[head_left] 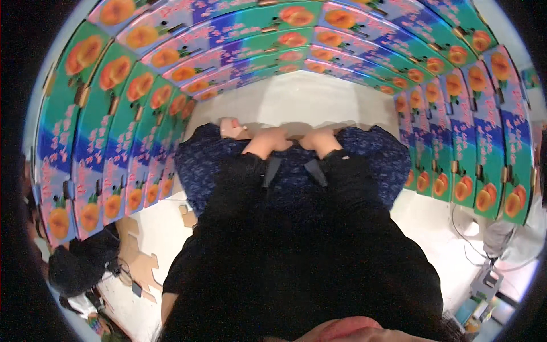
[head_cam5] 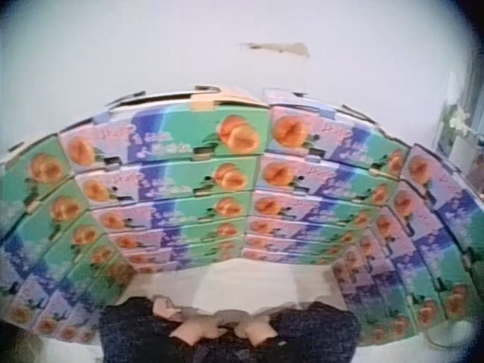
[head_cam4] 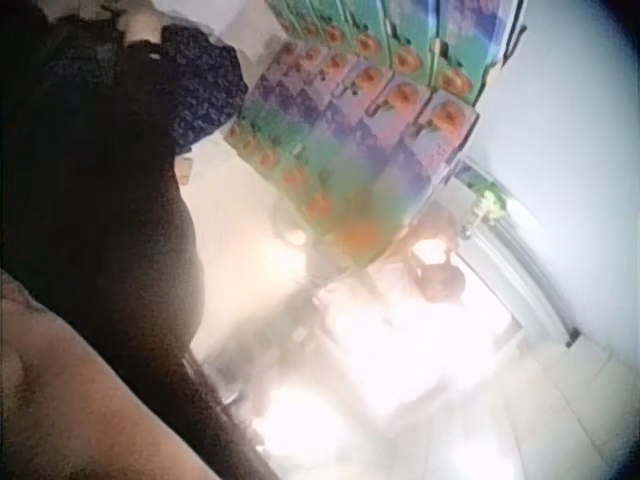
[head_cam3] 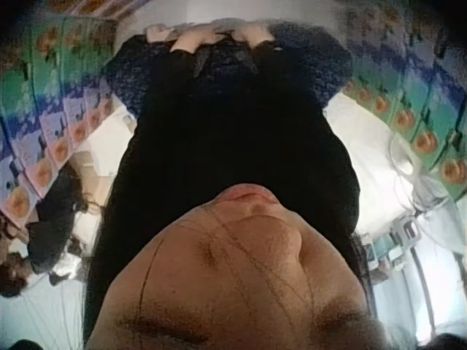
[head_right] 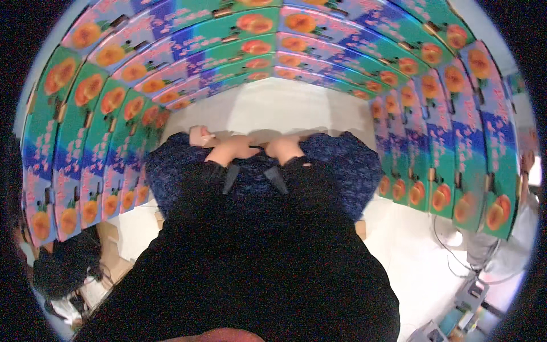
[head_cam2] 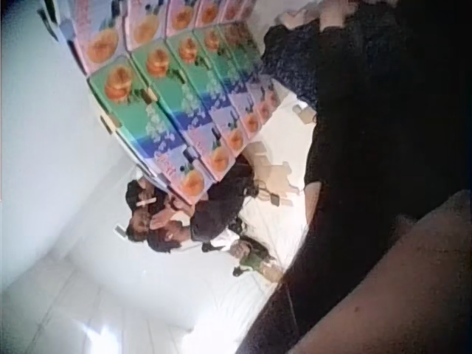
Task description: Selecting and moving cardboard boxes from a large stack in a packaging facility.
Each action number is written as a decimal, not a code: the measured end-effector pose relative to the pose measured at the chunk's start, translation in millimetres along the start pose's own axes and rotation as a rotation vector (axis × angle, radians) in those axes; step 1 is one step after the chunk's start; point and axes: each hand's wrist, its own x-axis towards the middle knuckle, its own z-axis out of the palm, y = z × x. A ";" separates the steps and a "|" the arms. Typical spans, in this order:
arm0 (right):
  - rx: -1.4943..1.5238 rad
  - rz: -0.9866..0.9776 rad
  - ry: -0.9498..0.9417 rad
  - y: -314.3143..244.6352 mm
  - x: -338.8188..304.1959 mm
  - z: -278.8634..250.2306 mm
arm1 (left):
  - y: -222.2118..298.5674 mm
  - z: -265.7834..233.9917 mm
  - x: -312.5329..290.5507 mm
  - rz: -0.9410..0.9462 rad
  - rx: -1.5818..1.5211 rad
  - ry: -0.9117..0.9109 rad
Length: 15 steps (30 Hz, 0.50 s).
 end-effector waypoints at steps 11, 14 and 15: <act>-0.082 0.033 -0.088 15.9 10.0 4.1 | 18.7 -1.8 -6.7 -0.006 -0.124 0.115; -0.117 0.021 -0.080 10.2 13.1 3.5 | 9.3 2.9 1.0 -0.025 -0.067 0.077; -0.120 0.018 -0.084 7.8 10.1 1.1 | 7.3 4.3 1.7 -0.031 -0.031 0.062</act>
